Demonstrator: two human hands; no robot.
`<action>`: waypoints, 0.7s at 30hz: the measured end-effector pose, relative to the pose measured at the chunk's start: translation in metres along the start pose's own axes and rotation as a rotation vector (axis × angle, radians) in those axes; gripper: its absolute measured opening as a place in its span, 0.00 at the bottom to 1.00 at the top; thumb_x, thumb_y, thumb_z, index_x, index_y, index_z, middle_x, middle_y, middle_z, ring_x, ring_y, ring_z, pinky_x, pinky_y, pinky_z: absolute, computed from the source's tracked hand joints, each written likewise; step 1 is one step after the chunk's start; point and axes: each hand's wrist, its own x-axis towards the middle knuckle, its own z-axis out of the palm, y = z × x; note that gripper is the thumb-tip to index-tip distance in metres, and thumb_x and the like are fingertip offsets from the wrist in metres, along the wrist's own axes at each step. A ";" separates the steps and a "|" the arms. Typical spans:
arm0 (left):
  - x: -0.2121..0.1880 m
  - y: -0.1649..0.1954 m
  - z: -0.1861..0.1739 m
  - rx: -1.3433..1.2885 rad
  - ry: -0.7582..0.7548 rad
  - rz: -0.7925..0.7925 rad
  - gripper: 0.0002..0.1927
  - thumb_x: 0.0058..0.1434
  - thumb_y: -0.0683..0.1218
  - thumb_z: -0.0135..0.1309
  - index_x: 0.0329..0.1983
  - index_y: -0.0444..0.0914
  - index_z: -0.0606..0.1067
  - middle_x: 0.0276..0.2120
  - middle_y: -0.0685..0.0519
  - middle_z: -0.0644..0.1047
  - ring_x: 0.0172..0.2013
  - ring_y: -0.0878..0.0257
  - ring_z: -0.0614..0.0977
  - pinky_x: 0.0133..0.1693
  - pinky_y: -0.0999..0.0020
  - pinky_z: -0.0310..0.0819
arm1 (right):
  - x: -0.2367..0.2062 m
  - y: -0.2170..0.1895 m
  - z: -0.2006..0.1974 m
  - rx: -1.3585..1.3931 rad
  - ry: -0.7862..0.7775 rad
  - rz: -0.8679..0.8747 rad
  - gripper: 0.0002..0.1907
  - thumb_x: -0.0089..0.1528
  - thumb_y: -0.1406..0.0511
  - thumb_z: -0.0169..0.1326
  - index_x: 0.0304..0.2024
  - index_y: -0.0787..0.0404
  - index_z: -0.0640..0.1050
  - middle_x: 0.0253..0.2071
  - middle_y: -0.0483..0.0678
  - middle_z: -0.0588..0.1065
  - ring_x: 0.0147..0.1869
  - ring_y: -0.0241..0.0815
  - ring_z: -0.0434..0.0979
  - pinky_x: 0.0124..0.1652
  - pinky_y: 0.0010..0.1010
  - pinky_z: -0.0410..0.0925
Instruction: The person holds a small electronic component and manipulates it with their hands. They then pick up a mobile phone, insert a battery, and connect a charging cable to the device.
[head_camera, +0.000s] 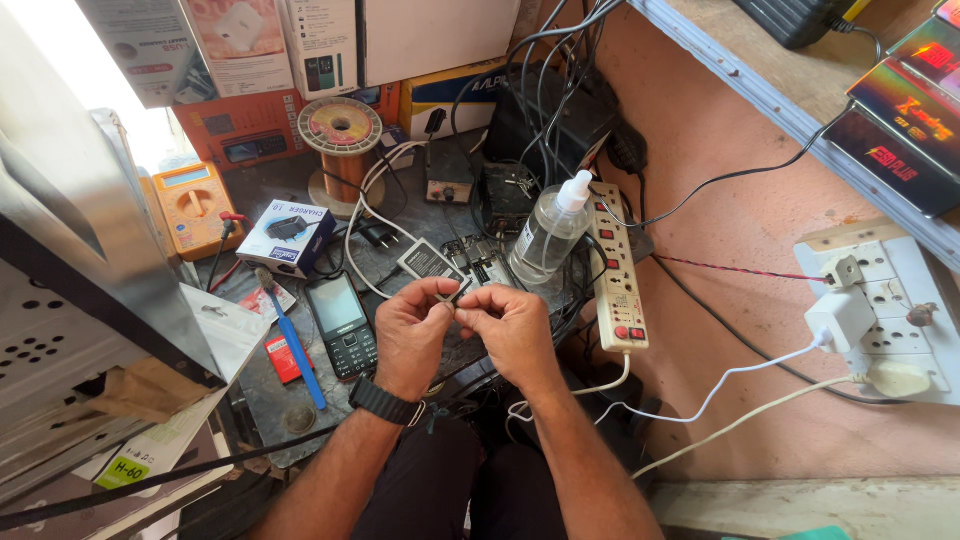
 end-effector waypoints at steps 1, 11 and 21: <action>0.000 0.000 0.000 0.002 0.001 -0.003 0.12 0.61 0.32 0.52 0.47 0.30 0.78 0.32 0.55 0.80 0.31 0.72 0.78 0.34 0.78 0.73 | 0.000 0.000 0.000 -0.003 0.001 0.000 0.03 0.59 0.75 0.62 0.36 0.69 0.83 0.31 0.48 0.81 0.31 0.33 0.80 0.32 0.22 0.74; -0.003 -0.001 -0.001 -0.010 0.008 0.006 0.11 0.61 0.31 0.51 0.46 0.30 0.78 0.32 0.54 0.80 0.32 0.71 0.80 0.35 0.77 0.76 | -0.004 -0.005 0.002 -0.064 0.000 -0.008 0.03 0.59 0.75 0.62 0.36 0.68 0.83 0.30 0.48 0.81 0.30 0.33 0.80 0.32 0.22 0.75; -0.003 0.000 0.000 0.013 0.013 0.011 0.11 0.61 0.32 0.51 0.46 0.30 0.79 0.32 0.55 0.80 0.32 0.72 0.79 0.35 0.78 0.75 | -0.003 -0.003 0.001 -0.032 -0.008 -0.008 0.03 0.59 0.75 0.62 0.36 0.69 0.83 0.30 0.48 0.81 0.31 0.33 0.80 0.32 0.22 0.75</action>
